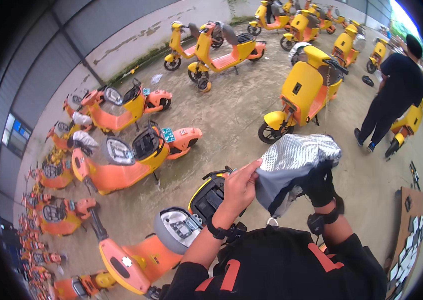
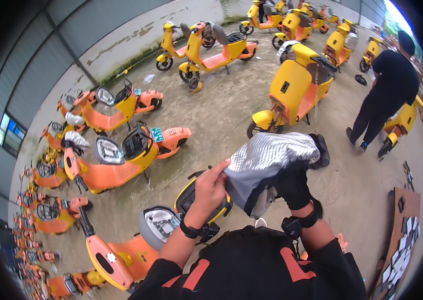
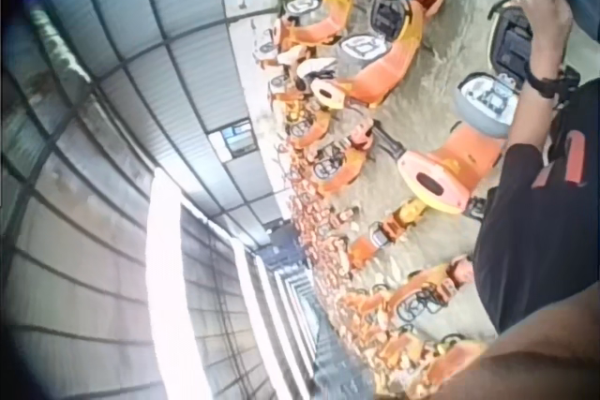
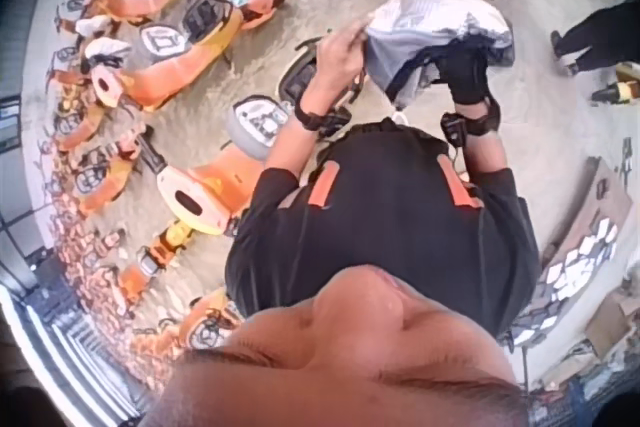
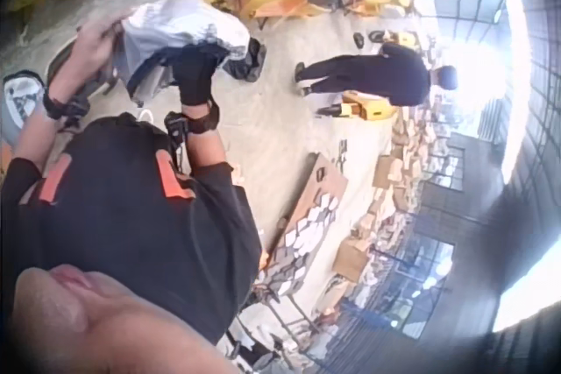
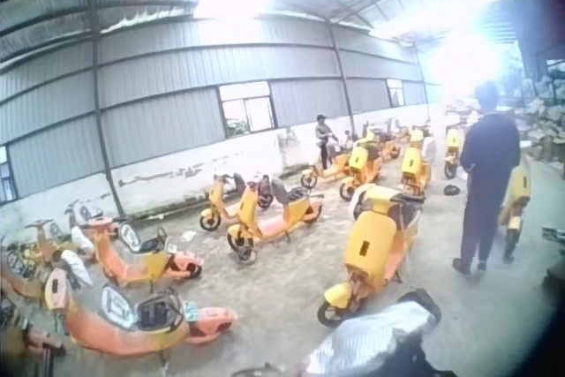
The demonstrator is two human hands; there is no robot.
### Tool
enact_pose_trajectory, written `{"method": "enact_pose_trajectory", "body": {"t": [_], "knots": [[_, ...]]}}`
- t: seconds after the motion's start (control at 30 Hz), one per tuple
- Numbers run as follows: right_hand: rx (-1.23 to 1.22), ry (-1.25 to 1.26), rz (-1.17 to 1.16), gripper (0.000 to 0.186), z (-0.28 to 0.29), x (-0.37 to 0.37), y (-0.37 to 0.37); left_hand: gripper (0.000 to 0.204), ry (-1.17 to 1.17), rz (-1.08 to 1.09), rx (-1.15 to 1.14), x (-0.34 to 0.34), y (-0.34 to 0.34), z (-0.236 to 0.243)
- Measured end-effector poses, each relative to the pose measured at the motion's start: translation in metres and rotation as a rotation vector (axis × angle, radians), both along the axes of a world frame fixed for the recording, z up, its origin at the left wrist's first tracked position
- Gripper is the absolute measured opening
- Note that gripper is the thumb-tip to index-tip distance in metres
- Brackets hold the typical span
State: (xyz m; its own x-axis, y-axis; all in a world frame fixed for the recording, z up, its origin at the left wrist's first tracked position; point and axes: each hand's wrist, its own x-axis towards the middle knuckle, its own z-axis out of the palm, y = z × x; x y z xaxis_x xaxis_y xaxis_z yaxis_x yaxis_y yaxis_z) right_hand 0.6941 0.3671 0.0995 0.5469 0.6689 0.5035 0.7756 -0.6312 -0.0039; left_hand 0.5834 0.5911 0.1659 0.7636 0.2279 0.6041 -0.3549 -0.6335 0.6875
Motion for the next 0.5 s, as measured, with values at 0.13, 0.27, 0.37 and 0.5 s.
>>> {"method": "enact_pose_trajectory", "body": {"t": [0.13,0.27,0.37,0.5], "knots": [[0.36,0.266,0.565,0.042,0.043,0.001,0.045,0.023,0.039,0.207,0.14,-0.006,0.013,0.003],[0.645,0.758,0.653,0.057,0.042,-0.01,0.062,0.019,-0.095,0.254,0.27,-0.005,0.024,-0.013],[0.499,0.398,0.629,0.049,0.063,-0.017,0.072,0.016,-0.03,0.267,0.175,-0.008,0.025,-0.008],[1.096,1.85,0.841,0.052,0.034,-0.008,0.078,0.015,0.102,0.331,-0.012,-0.013,0.017,-0.008]]}}
